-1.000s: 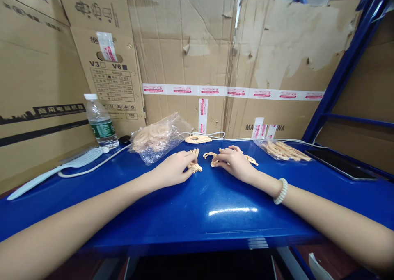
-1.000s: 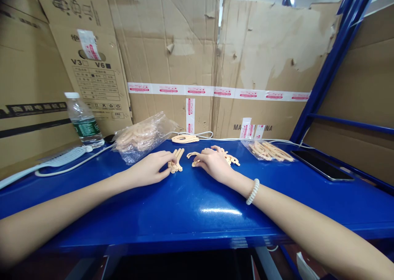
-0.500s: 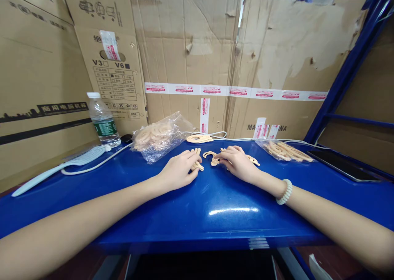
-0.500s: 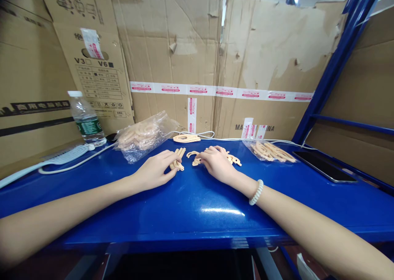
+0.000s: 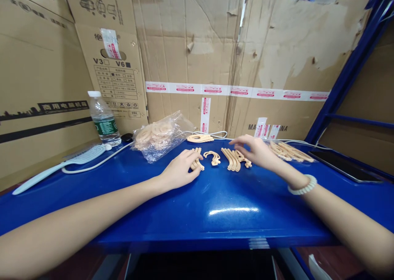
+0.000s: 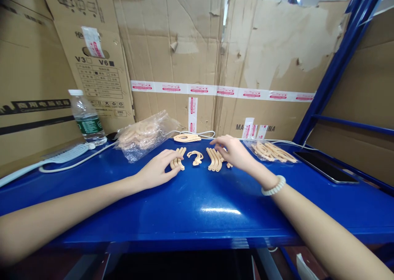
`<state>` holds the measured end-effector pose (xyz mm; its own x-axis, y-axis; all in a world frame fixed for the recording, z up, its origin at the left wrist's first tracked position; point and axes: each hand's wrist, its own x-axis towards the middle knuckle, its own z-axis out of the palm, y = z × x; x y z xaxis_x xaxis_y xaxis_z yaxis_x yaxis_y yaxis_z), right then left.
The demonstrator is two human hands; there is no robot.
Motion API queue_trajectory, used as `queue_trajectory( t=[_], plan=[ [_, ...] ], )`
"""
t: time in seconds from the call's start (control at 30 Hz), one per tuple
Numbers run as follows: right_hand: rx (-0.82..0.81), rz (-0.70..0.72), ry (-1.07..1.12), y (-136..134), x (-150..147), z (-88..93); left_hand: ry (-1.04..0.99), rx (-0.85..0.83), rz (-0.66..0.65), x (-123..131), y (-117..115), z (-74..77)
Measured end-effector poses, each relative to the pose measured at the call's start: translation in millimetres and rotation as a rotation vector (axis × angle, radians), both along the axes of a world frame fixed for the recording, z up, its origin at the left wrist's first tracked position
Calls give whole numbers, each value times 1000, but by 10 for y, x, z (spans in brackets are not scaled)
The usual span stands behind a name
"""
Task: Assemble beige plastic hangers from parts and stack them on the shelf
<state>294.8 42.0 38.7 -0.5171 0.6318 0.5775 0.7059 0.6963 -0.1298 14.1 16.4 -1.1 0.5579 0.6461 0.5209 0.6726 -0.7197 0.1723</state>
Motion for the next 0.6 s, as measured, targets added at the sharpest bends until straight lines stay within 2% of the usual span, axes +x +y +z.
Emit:
queue_trajectory(
  t=[0.13, 0.33, 0.43, 0.6],
  plan=[
    [-185, 2, -203, -6, 323, 163, 125, -22, -83, 17, -75, 20],
    [-451, 25, -383, -15, 528, 93, 298, -191, -50, 35, -205, -2],
    [-492, 47, -422, -8, 553, 50, 337, -228, -68, 22, -196, -16],
    [-500, -6, -443, 11, 596, 52, 381, -260, -42, -16, -109, 5]
  ],
)
